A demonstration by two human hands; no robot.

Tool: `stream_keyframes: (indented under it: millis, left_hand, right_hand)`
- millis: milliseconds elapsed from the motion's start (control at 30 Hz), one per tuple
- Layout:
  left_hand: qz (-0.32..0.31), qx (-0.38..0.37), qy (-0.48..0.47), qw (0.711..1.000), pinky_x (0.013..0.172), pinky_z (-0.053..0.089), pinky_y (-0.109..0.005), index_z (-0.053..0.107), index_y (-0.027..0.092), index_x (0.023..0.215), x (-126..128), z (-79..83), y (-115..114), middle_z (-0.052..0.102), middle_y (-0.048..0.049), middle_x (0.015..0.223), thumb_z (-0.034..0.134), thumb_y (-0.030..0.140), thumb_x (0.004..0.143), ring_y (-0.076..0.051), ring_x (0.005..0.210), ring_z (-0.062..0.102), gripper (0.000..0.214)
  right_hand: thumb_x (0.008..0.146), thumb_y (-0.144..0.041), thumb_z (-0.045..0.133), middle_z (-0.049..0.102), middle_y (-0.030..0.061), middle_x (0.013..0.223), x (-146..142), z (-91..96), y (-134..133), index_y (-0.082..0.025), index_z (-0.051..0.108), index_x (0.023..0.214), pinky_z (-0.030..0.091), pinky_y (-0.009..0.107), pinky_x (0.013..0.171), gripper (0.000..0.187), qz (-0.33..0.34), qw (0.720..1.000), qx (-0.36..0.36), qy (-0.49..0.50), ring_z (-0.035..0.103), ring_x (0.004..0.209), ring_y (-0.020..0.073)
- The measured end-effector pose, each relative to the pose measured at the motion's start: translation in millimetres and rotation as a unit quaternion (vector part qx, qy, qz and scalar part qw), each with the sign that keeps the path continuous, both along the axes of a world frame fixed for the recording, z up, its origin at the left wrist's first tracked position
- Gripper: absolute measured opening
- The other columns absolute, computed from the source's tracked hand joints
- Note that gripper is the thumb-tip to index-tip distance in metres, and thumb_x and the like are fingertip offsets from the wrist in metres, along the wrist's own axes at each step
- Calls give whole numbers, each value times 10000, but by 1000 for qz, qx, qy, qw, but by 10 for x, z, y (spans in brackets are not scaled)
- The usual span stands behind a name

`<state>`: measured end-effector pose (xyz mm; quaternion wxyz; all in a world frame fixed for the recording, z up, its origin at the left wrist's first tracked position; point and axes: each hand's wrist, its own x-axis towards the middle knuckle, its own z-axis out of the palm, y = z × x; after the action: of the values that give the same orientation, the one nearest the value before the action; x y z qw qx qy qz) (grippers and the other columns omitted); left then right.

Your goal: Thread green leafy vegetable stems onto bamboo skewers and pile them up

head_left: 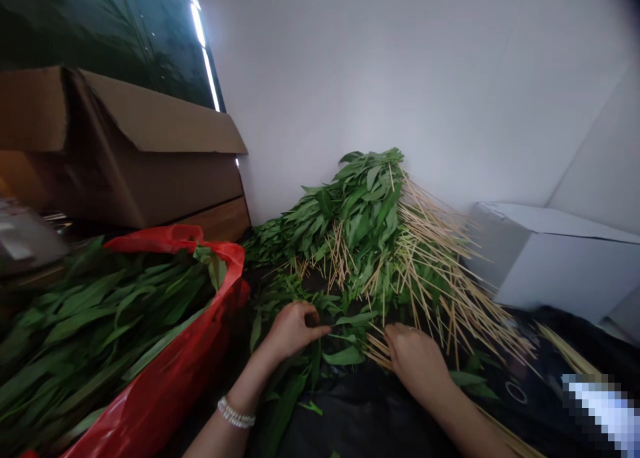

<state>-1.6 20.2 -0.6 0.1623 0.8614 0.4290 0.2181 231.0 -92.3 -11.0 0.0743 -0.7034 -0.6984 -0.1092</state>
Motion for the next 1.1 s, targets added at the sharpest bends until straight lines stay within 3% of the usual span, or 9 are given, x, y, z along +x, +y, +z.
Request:
stream_keyframes:
  millis: [200,400,633,867,967,1100]
  left_hand:
    - [-50,-16,79,996,724,377,-258,669,204,720,-54,69,-5,648,-24,801,627,248,714,-187,817,561,62]
    - [-45,-11,98,994,701,380,-270,660,210,824,-65,62,-2,653,-29,813,634,292,711,-209,830,548,142]
    - [-54,1,98,994,707,374,-275,663,204,726,-69,46,-20,638,-43,760,545,140,703,-207,813,547,136]
    - [-71,7,102,992,706,375,-278,665,208,712,-65,70,-58,646,-44,757,553,80,631,-216,815,548,189]
    - [-60,34,66,995,725,391,-284,664,209,757,-50,91,-53,653,-48,787,532,78,675,-219,832,561,203]
    - [-40,29,-57,997,808,420,-285,674,201,915,3,174,-65,682,-65,924,483,157,818,-205,894,602,218]
  right_hand:
    - [888,-97,436,626,6,779,-40,-17,-15,-207,554,861,289,253,551,164,-10,1000,10,-6,621,700,161]
    - [873,-99,482,607,-17,741,-84,-102,-20,-216,532,852,254,252,514,129,26,998,63,-8,605,650,139]
    - [896,-112,442,603,-7,767,-135,-178,-41,-215,561,980,305,260,571,178,107,986,126,26,588,664,141]
    - [889,-117,441,596,0,766,-142,-227,-43,-206,580,979,312,260,576,188,120,983,136,28,570,653,141]
    - [898,-114,417,585,5,749,-142,-230,-44,-191,583,999,323,265,584,208,130,979,151,27,567,648,148]
    - [913,-107,367,595,32,779,-148,-197,-56,-150,565,1098,349,265,630,275,148,969,193,32,570,689,152]
